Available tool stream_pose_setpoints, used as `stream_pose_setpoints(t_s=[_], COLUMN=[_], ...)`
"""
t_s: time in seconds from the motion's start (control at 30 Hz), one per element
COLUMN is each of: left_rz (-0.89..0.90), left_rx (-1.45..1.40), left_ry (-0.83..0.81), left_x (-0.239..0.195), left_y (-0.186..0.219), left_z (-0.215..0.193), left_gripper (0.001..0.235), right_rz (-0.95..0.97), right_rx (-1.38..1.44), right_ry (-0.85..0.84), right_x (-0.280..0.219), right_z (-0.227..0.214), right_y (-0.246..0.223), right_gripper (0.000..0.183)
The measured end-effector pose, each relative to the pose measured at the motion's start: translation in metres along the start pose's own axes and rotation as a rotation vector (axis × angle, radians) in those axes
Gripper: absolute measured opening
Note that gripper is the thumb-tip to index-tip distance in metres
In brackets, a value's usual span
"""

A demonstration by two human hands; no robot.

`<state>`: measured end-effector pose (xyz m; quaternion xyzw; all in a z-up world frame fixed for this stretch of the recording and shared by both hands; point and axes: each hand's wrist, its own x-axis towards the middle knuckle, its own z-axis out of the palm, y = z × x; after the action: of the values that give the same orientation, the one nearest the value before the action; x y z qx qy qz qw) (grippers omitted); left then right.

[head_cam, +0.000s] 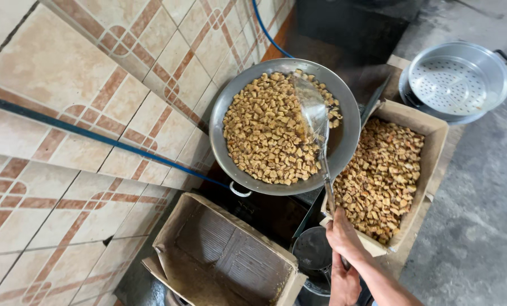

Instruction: The person uses a large skimmer to stir and scoop small fried pieces from a large pan of oil, placing them into a cardboard box.

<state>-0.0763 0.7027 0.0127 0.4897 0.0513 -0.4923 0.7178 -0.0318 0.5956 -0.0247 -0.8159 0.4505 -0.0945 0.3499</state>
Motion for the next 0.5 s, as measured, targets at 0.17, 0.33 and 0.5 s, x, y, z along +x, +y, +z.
stream_pose_setpoints(t_s=[0.17, 0.33, 0.5], left_rz=[-0.149, -0.066, -0.104], left_rx=[0.206, 0.563, 1.157], left_ry=[-0.184, -0.266, -0.092], left_x=[0.001, 0.002, -0.009], left_y=[0.011, 0.015, 0.084], left_z=[-0.048, -0.120, -0.199], left_gripper=[0.058, 0.056, 0.076], right_rz=[0.042, 0.478, 0.567], right_rx=[-0.099, 0.064, 0.197], right_ry=[0.122, 0.043, 0.001], right_x=[-0.003, -0.031, -0.055], right_z=[0.036, 0.085, 0.152], right_y=[0.032, 0.006, -0.059], right_gripper=[0.031, 0.036, 0.031])
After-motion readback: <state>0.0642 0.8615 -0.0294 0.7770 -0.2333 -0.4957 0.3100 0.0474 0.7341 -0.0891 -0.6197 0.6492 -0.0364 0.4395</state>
